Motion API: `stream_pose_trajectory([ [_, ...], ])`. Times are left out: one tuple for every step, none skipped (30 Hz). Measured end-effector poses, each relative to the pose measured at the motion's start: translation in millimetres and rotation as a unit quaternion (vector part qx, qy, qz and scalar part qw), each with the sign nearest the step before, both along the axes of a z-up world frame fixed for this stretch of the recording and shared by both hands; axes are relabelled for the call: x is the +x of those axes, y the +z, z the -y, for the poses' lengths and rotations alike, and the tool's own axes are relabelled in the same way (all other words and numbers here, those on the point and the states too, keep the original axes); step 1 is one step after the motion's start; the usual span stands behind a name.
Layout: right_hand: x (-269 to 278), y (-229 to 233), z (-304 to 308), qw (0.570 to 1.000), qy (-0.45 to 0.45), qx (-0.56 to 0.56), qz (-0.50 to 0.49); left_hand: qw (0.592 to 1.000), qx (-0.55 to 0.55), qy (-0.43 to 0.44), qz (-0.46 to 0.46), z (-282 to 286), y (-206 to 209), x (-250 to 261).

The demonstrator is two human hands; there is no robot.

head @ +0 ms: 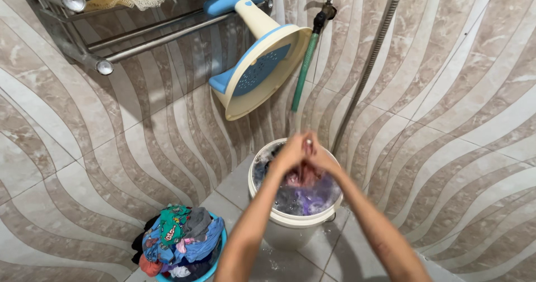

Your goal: The person washes clothes by hand in a bucket, scrubbing various garments including a pink patterned item, black items, and blue items, before placing them into a smaller blue bin.

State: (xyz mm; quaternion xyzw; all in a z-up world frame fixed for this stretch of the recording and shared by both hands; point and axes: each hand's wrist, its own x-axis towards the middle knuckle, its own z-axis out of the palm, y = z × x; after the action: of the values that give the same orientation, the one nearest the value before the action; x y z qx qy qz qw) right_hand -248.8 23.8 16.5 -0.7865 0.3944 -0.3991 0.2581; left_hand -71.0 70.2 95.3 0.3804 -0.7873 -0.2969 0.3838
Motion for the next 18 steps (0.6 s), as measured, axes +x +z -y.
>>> stream_pose_trajectory([
  [7, -27, -7, 0.975, -0.015, 0.212, 0.065, 0.996, 0.011, 0.087, 0.032, -8, -29, -2],
  [8, -48, -15, 0.954, 0.001, 0.298, 0.037, 0.983, 0.022, 0.173, 0.065, -20, -60, -6],
  [14, -68, -29, 0.967, 0.010, 0.248, -0.048, 0.970, 0.006, 0.209, 0.120, -30, -92, -8],
  [22, -78, -36, 0.972, 0.019, 0.191, -0.132, 0.953, -0.015, 0.247, 0.174, -30, -117, -9],
  [25, -82, -39, 0.972, 0.021, 0.143, -0.185, 0.937, 0.040, 0.251, 0.241, -30, -140, -14],
  [25, -85, -43, 0.965, 0.015, 0.138, -0.222, 0.913, 0.099, 0.253, 0.305, -30, -160, -21],
  [24, -85, -42, 0.955, 0.003, 0.160, -0.248, 0.897, 0.113, 0.238, 0.355, -23, -174, -25],
  [26, -86, -44, 0.944, -0.006, 0.190, -0.270, 0.877, 0.129, 0.220, 0.407, -23, -186, -26],
  [28, -89, -48, 0.933, -0.013, 0.214, -0.288, 0.854, 0.146, 0.202, 0.456, -24, -195, -25],
  [29, -86, -45, 0.924, -0.017, 0.228, -0.306, 0.849, 0.168, 0.186, 0.465, -19, -197, -27],
  [30, -83, -41, 0.916, -0.017, 0.239, -0.322, 0.843, 0.191, 0.169, 0.474, -15, -197, -29],
  [29, -85, -45, 0.907, -0.019, 0.255, -0.335, 0.835, 0.214, 0.148, 0.484, -17, -198, -30],
  [28, -86, -46, 0.900, -0.017, 0.267, -0.344, 0.856, 0.216, 0.147, 0.446, -15, -197, -28],
  [25, -86, -46, 0.900, -0.015, 0.279, -0.336, 0.875, 0.217, 0.146, 0.407, -10, -194, -25],
  [21, -84, -45, 0.899, -0.012, 0.291, -0.327, 0.893, 0.218, 0.145, 0.367, -8, -192, -23],
  [17, -80, -43, 0.900, -0.009, 0.306, -0.310, 0.925, 0.205, 0.139, 0.289, -6, -190, -21],
  [13, -72, -36, 0.905, -0.008, 0.330, -0.268, 0.950, 0.190, 0.133, 0.209, -5, -188, -18],
  [8, -62, -31, 0.907, -0.005, 0.361, -0.219, 0.968, 0.173, 0.128, 0.131, -2, -185, -13],
])
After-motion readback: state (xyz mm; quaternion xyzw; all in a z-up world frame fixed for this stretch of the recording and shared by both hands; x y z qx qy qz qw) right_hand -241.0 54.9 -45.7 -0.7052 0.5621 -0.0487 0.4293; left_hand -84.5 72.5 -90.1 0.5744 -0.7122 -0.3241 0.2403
